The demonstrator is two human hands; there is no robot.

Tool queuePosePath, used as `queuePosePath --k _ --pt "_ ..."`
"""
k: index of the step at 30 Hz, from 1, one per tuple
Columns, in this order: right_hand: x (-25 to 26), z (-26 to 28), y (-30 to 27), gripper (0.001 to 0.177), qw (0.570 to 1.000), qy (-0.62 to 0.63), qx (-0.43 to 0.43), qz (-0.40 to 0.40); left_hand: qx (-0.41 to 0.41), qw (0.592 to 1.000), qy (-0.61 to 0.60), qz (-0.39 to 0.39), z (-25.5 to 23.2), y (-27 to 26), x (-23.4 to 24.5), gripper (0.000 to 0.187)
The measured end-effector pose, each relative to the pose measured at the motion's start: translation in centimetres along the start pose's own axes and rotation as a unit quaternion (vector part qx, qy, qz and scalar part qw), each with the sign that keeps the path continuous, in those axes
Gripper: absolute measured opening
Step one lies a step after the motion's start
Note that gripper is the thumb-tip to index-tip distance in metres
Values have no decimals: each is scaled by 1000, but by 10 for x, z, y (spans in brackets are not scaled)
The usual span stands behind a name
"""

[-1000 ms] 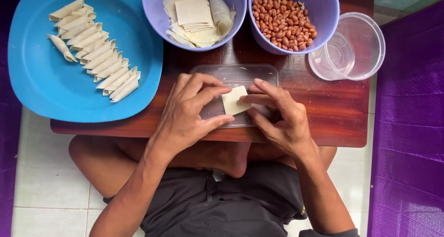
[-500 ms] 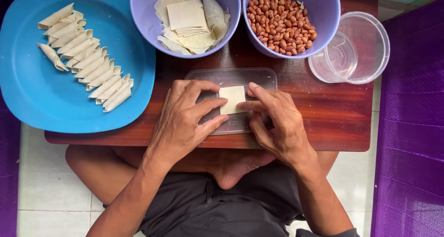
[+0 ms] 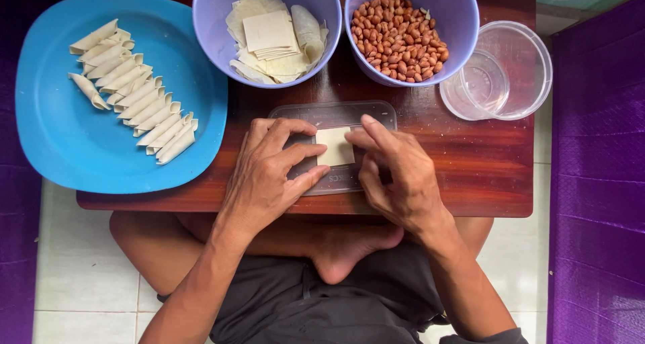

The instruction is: Wrapping individual peanuts in small square dough sheets to prepare them for frying or roasting.

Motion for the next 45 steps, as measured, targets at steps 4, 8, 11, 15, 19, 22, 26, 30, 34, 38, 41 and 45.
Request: queuePosePath --k 4,8,11,15,19,22,26,30,34,38,41,45 --pt "-8 4 3 56 998 -49 17 28 8 1000 -5 5 -2 1 1 22" --pt "-5 6 0 51 997 -69 16 34 7 1000 -6 4 -1 -1 0 22" --pt "-4 4 1 49 996 -80 16 35 4 1000 -6 1 -2 3 2 21" --pt "-4 4 -5 41 994 -100 31 22 0 1000 -3 6 -1 3 2 21" --pt "-2 8 -3 38 995 -97 26 27 2 1000 -8 9 0 2 1 20" --pt "-1 9 0 37 995 -89 28 26 -1 1000 -5 4 1 3 -1 22" --pt "5 8 -1 36 998 -60 14 -16 -22 999 -19 -15 0 9 -4 33" --pt "5 11 -5 36 997 -64 18 -27 -60 998 24 15 -5 12 -11 32" --pt "7 7 -7 43 998 -42 -37 -26 -83 990 98 57 -6 10 -12 28" --pt "9 10 -8 44 987 10 -156 -22 -119 982 136 54 -26 13 -11 37" --pt "10 12 -5 47 972 54 -227 -18 -117 983 121 73 -30 7 -16 54" --pt "11 9 -6 47 972 60 -228 -19 -112 978 145 99 -30 1 -22 67"
Point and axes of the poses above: each hand's wrist, its own y-axis towards the middle knuckle, its own x-axis out of the back of the hand, z = x × y, the point moved 3 cm from there along y, towards the middle knuckle, and after that the axes turned 4 degrees about x, right-handed, at the moved point
